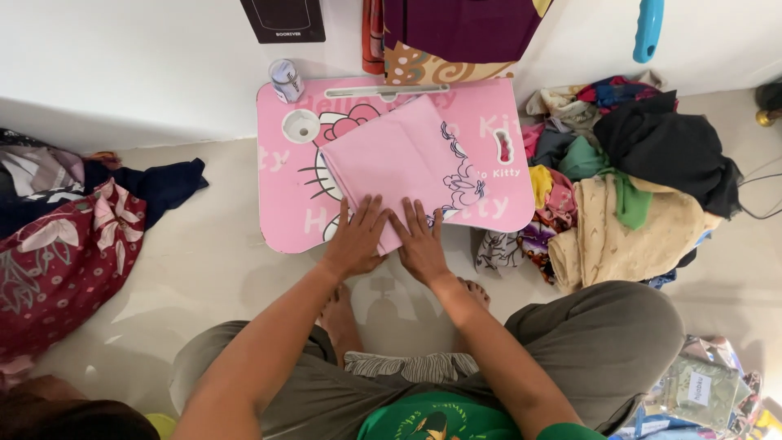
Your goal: The person sits on the floor and uses a lint roller to clean a pink cloth on a Hello Kitty tray. They then fold the cloth, place it into a clear plastic bag, and seal the bag. Finally, they pick up a pile of other clothes from the floor.
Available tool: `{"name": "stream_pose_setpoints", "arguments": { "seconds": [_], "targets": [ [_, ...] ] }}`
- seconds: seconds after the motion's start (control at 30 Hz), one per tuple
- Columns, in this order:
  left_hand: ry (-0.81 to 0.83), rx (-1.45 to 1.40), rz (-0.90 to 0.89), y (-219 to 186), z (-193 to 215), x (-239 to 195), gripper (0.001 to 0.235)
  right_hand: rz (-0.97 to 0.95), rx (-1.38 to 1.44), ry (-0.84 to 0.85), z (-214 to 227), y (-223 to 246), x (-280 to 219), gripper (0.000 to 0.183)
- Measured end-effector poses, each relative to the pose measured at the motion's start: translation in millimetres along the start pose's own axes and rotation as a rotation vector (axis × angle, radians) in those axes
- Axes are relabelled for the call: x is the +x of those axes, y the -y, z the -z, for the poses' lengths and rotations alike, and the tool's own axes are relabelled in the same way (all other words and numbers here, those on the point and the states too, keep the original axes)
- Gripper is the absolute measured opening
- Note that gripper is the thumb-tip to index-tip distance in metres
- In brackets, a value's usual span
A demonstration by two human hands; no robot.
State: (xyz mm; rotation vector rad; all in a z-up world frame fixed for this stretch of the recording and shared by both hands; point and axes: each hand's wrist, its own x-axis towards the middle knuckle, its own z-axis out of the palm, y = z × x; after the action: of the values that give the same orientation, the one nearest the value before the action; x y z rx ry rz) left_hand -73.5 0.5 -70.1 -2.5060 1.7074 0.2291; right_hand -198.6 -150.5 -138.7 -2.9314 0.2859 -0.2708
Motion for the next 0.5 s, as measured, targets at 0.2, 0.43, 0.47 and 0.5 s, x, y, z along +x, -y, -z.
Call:
{"name": "stream_pose_setpoints", "arguments": {
  "seconds": [0.2,0.43,0.47,0.5],
  "targets": [
    [0.045,0.026,-0.014,25.6,-1.5,2.9,0.116,0.161,0.304,0.069,21.4,-51.9,-8.6,0.059],
    [-0.009,-0.02,-0.006,43.2,-21.0,1.3,0.083,-0.248,1.01,0.372,105.7,-76.2,-3.0,0.041],
    [-0.014,-0.085,0.032,46.2,-21.4,1.3,0.077,-0.422,0.961,0.404,100.4,-83.4,-3.3,0.043],
    [-0.02,-0.15,0.071,49.2,-21.7,1.5,0.072,-0.595,0.906,0.433,94.9,-90.8,-3.5,0.046]
  ]
}}
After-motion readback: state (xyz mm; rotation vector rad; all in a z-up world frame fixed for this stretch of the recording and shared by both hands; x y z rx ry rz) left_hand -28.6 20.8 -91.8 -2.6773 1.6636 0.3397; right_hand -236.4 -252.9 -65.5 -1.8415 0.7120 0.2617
